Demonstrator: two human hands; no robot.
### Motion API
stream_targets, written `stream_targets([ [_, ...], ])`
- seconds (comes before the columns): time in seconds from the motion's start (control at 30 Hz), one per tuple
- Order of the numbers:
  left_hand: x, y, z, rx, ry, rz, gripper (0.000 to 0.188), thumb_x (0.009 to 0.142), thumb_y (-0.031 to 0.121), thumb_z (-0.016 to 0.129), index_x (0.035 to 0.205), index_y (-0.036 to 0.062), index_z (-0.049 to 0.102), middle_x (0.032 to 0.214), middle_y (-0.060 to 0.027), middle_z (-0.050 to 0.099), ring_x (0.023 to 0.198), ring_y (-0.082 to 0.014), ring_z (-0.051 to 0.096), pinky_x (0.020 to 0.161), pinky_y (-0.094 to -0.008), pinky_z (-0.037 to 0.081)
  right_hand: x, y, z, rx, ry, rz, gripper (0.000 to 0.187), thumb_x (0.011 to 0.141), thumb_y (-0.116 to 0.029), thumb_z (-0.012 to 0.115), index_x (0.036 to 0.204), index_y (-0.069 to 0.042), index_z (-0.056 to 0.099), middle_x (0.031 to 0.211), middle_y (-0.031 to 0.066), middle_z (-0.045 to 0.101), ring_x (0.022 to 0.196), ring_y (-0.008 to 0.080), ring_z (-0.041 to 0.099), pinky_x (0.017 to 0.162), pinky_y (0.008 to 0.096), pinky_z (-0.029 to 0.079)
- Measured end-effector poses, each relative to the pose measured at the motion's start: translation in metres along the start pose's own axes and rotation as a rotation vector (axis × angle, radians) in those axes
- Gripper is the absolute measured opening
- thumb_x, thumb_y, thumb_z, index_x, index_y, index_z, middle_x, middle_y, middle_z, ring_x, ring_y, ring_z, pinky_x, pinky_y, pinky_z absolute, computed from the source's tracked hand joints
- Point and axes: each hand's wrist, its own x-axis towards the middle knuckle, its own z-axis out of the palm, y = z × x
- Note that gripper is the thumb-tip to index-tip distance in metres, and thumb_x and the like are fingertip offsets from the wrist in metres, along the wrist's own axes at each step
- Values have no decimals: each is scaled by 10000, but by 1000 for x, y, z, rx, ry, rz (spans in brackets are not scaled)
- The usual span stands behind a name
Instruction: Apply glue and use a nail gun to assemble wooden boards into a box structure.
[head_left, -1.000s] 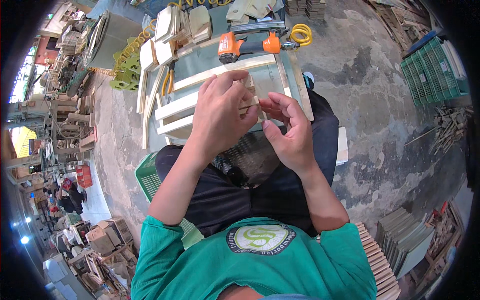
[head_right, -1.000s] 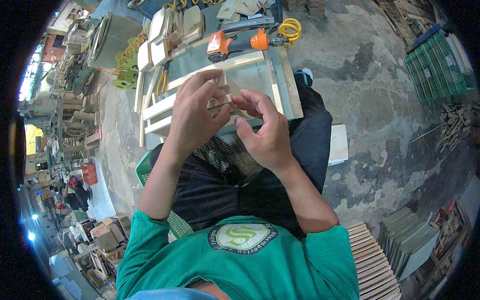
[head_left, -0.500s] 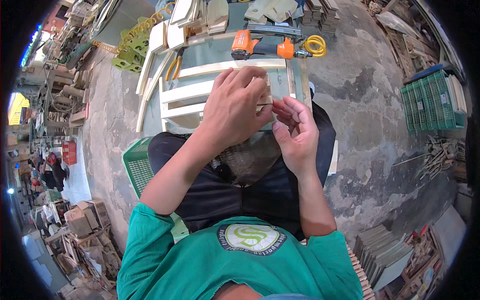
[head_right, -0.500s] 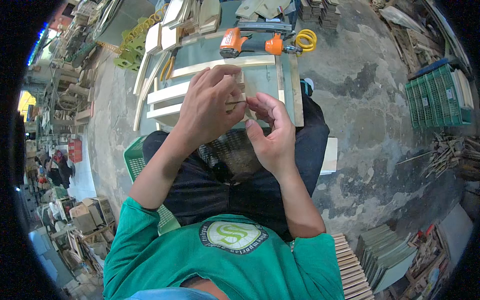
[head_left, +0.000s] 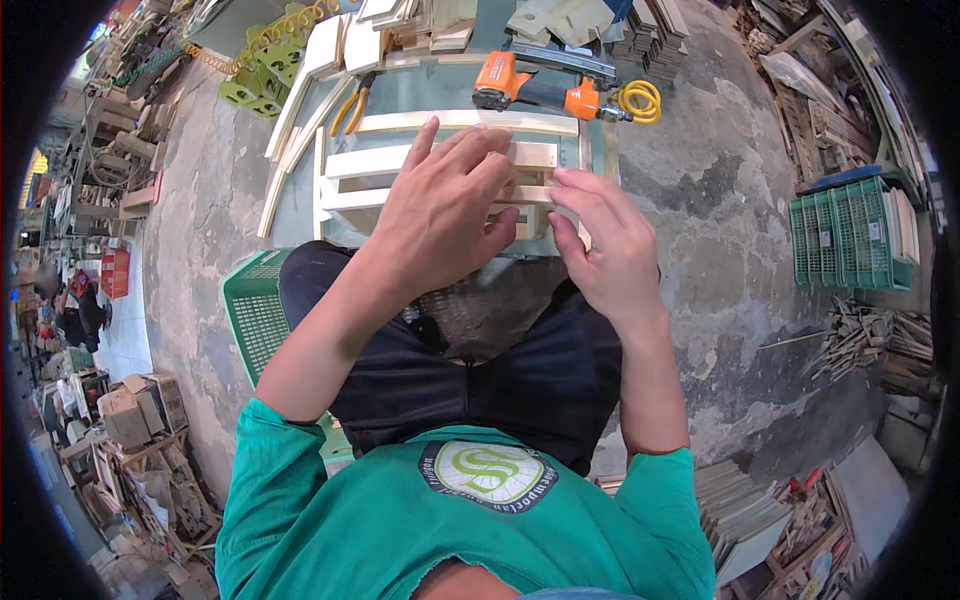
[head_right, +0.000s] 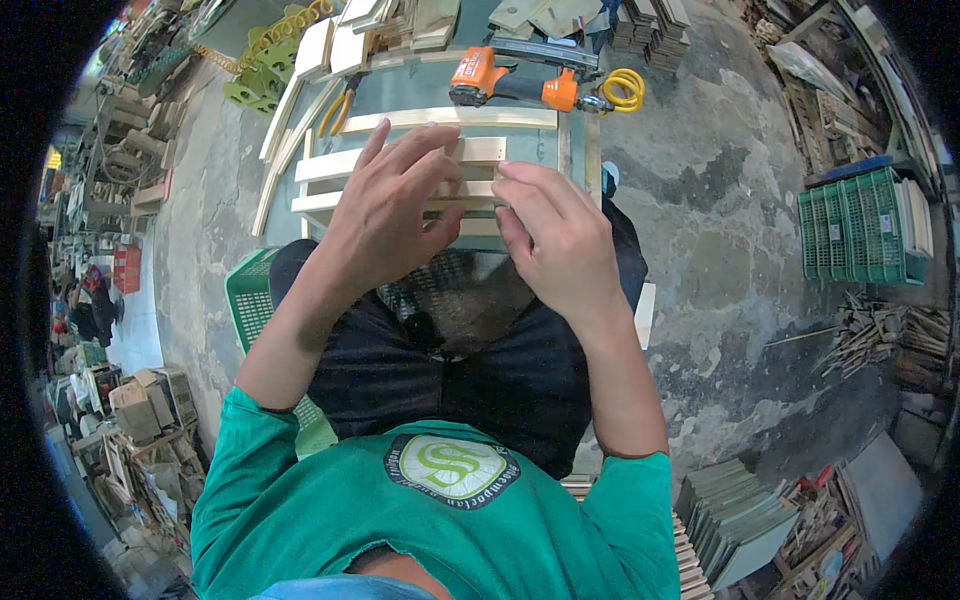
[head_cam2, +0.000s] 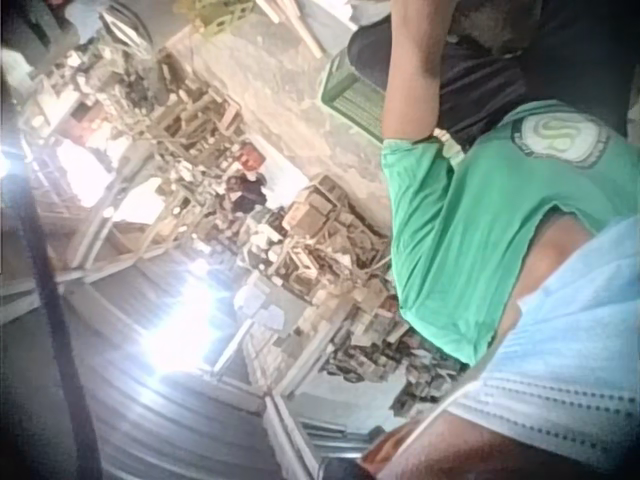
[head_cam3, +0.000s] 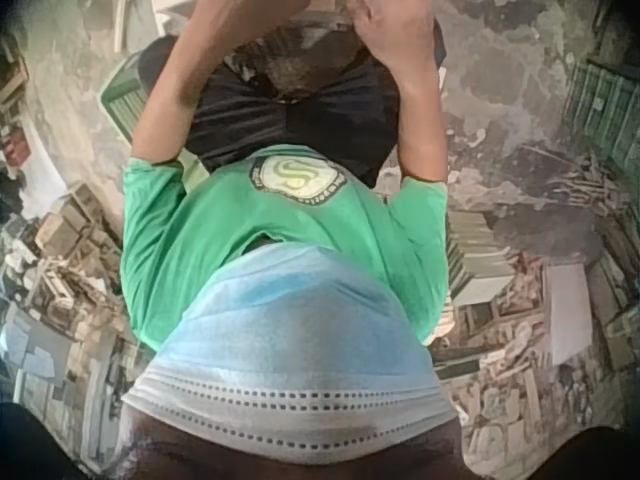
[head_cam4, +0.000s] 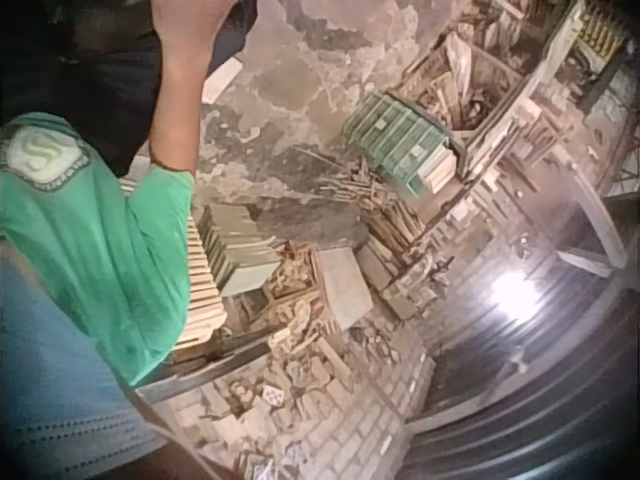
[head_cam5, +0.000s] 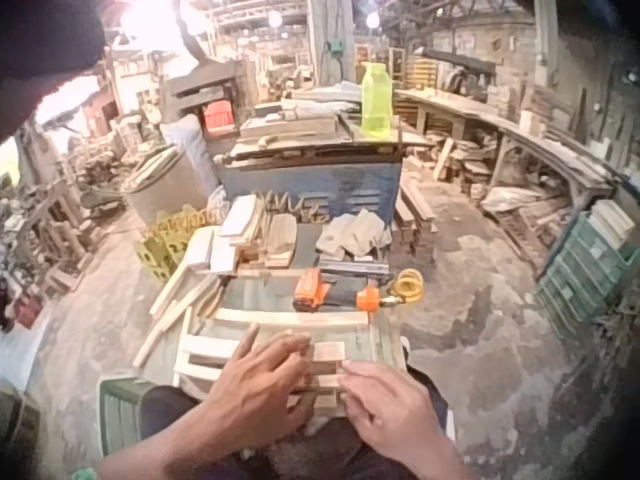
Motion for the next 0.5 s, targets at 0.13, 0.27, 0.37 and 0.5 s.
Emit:
stream_targets([
  [0.13,-1,-3,4,-47,23,-3,228,833,90,788,995,78,628,1407,-152,630,1349,-350,595,1234,-625,330,6,5,-1,18,-52,-17,256,818,10,786,1054,-57,712,1155,88,742,1010,303,738,853,415,608],
  [0.27,-2,-3,7,-40,62,-2,191,837,79,776,953,75,624,1402,-153,636,1356,-344,593,1230,-619,340,7,5,0,24,-63,0,199,826,9,786,1003,-52,721,1088,80,761,968,291,751,814,397,617],
  [0.37,-3,-4,9,-37,80,0,176,840,77,770,927,68,618,1409,-155,637,1362,-337,592,1228,-614,346,6,7,0,30,-90,21,261,824,47,796,1065,-44,754,1105,106,778,971,274,767,838,357,612],
  [0.5,-2,-5,14,-5,137,29,134,874,125,728,892,50,619,1339,-131,662,1306,-316,626,1192,-613,376,6,9,0,35,-90,21,240,829,53,790,1050,-33,756,1097,111,783,978,267,769,842,353,609],
])
